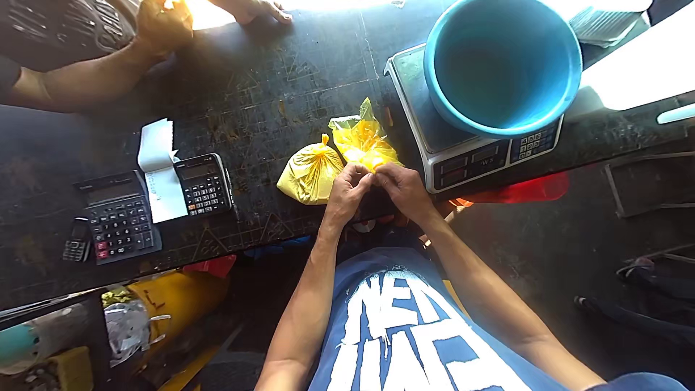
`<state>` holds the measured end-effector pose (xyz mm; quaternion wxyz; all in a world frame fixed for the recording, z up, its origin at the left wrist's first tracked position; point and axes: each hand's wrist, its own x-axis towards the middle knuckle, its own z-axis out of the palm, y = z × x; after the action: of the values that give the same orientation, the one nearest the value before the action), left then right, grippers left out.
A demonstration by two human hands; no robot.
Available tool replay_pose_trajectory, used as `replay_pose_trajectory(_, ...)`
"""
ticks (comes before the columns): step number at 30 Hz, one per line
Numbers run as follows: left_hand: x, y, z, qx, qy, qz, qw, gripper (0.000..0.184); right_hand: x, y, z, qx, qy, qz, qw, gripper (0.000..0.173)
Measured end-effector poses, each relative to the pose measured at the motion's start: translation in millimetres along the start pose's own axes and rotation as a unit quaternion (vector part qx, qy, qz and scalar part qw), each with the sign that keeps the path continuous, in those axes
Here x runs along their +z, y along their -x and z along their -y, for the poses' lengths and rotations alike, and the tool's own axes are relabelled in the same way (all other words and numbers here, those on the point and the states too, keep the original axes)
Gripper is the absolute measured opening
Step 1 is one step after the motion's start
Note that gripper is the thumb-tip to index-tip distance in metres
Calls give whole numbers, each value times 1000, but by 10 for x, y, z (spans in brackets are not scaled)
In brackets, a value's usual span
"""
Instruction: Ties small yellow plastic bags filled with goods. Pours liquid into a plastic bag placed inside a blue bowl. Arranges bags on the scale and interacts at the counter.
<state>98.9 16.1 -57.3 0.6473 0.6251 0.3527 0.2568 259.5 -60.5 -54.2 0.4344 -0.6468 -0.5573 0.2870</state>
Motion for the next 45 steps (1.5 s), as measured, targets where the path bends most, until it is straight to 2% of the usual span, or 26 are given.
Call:
replay_pose_trajectory(2,5,-5,25,2,11,-9,1000,7,-1,-12,8,4,0,-1,1000,13)
replay_pose_trajectory(8,-52,7,175,-21,149,-15,989,7,11,-14,33,14,-5,-2,1000,10)
replay_pose_trajectory(12,-34,18,141,-44,230,-6,972,6,77,-28,72,-5,35,8,999,18)
replay_pose_trajectory(15,-29,46,102,-50,287,0,957,7,111,-55,84,-20,48,-11,999,10)
replay_pose_trajectory(20,-60,69,142,-41,365,-8,930,8,105,-65,123,-11,14,-9,1000,7)
replay_pose_trajectory(25,-90,79,91,-59,303,-13,951,12,155,-72,129,-19,38,1,999,8)
replay_pose_trajectory(28,-89,60,69,-62,251,-22,966,6,187,-70,128,-20,33,9,999,6)
replay_pose_trajectory(36,-138,60,125,-59,314,-62,945,7,26,21,74,41,-125,-30,991,11)
replay_pose_trajectory(39,-152,52,94,-64,327,-29,942,7,32,8,184,13,-41,-28,999,9)
replay_pose_trajectory(41,-104,46,77,-69,363,5,929,8,92,-35,252,0,20,-11,1000,15)
replay_pose_trajectory(45,-71,15,108,-73,410,15,909,11,134,-109,253,-4,78,4,997,12)
